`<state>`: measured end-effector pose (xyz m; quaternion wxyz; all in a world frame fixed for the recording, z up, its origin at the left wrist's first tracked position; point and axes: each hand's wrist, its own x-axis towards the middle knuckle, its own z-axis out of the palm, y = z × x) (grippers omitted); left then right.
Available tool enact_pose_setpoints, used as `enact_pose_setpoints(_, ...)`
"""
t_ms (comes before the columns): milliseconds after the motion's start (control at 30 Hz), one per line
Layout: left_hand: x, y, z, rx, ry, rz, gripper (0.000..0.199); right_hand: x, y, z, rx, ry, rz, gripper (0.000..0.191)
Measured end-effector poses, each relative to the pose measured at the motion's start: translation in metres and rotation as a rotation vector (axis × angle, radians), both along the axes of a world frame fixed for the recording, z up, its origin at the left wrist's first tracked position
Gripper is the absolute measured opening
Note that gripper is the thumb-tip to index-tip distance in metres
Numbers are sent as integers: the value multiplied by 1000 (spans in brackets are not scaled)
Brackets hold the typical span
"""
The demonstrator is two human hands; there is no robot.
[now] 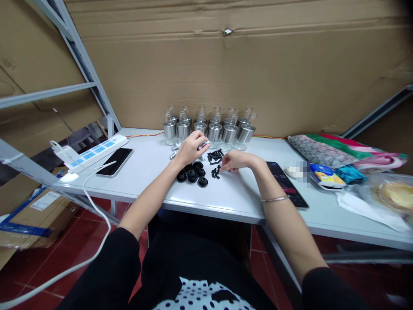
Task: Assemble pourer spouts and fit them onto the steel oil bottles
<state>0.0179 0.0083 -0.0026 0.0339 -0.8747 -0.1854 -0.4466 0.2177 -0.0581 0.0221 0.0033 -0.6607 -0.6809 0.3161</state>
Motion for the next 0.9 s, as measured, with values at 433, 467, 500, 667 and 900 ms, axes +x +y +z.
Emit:
enact_pose_setpoints(433, 0, 1, 0, 0, 2, 3, 15, 2, 1, 1, 17, 5, 15, 16)
enact_pose_setpoints(467, 0, 1, 0, 1, 3, 3, 15, 4, 2, 0, 23, 8, 13, 15)
enact_pose_setpoints(500, 0, 0, 0, 1, 4, 3, 15, 5, 2, -1, 36, 7, 10, 14)
enact_pose_setpoints(667, 0, -1, 0, -2, 3, 7, 15, 8, 6, -6, 78, 27, 20, 5)
enact_pose_setpoints(900, 0, -2, 0, -13, 8, 12, 15, 8, 5, -8, -4, 163, -52, 10)
